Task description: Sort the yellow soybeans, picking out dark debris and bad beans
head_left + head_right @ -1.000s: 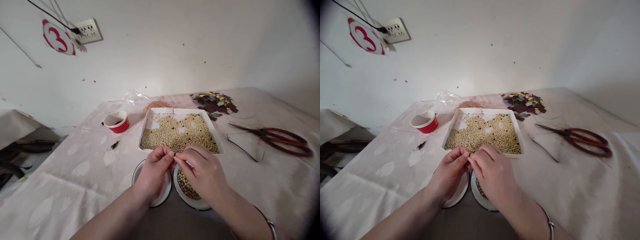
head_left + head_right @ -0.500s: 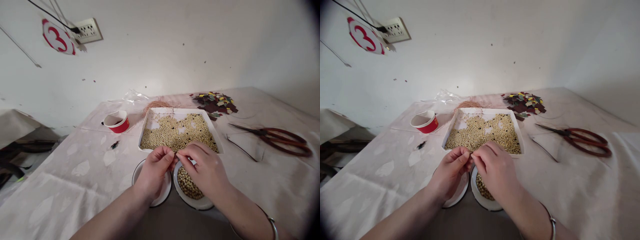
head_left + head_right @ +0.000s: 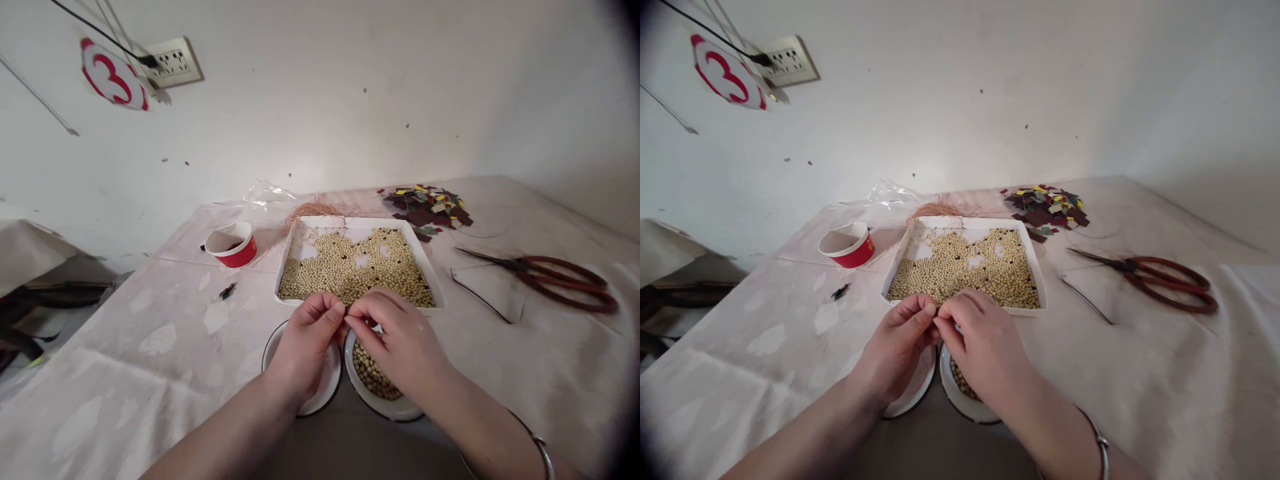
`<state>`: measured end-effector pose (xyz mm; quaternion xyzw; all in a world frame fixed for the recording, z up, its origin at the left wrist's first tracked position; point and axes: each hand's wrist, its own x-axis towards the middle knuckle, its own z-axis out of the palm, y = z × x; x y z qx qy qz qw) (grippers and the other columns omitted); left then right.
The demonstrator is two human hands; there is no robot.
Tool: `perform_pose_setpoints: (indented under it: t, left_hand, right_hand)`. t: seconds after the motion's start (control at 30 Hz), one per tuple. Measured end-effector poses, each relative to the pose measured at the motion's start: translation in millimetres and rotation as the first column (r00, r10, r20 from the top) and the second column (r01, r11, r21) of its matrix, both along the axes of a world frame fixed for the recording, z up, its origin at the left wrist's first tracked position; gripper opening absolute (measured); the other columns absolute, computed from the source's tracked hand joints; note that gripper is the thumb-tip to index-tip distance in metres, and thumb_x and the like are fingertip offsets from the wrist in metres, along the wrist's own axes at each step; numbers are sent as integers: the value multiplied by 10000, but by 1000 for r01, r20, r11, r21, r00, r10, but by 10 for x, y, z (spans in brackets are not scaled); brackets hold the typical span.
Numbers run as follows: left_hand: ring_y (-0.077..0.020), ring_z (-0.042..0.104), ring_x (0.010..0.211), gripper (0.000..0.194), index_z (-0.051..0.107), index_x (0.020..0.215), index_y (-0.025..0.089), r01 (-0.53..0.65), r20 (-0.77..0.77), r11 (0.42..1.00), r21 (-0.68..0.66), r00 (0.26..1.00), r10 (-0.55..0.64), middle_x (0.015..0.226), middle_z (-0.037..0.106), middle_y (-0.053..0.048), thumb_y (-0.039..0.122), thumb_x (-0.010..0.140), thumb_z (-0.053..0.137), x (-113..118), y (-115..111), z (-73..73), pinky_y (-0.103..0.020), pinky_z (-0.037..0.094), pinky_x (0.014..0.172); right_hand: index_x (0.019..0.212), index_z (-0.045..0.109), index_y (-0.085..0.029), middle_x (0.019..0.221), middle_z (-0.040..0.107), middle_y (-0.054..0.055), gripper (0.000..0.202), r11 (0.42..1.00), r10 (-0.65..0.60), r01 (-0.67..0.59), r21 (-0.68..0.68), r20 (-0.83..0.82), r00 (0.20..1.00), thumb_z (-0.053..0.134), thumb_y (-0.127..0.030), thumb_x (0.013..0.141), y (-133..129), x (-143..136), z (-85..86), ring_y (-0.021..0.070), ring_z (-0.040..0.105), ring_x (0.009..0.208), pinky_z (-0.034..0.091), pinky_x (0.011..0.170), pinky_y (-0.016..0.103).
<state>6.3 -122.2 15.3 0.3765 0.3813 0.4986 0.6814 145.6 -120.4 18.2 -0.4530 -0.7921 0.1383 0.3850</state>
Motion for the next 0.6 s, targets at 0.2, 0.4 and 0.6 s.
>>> perform_pose_setpoints:
  t: [0.2, 0.4, 0.6]
  left_hand:
    - [-78, 433, 609, 141, 531, 738, 144, -3, -25, 1000, 9, 1000, 4, 657, 513, 12, 254, 812, 579, 6, -7, -5, -214, 326, 598]
    - [-80, 425, 584, 159, 529, 695, 148, -4, -20, 1000, 4, 1000, 4, 623, 517, 13, 256, 780, 610, 40, -16, -4, -207, 307, 566]
    - [-76, 422, 586, 145, 543, 714, 153, -2, -2, 1000, -9, 1000, 2, 658, 526, 10, 260, 763, 626, 37, -5, -47, -199, 313, 564]
  right_hand:
    - [740, 542, -188, 727, 553, 15, 144, 999, -22, 23, 40, -33, 999, 488, -246, 859, 62, 166, 62, 149, 520, 699, 403, 644, 287]
    - [780, 604, -202, 787, 619, 27, 102, 933, -345, 356, -55, 143, 927, 537, -276, 803, 384, 537, -125, 157, 548, 647, 398, 569, 274]
    - [728, 632, -194, 737, 649, 44, 98, 928, -260, 330, -174, 333, 907, 559, -251, 760, 572, 657, -399, 172, 580, 643, 368, 529, 263]
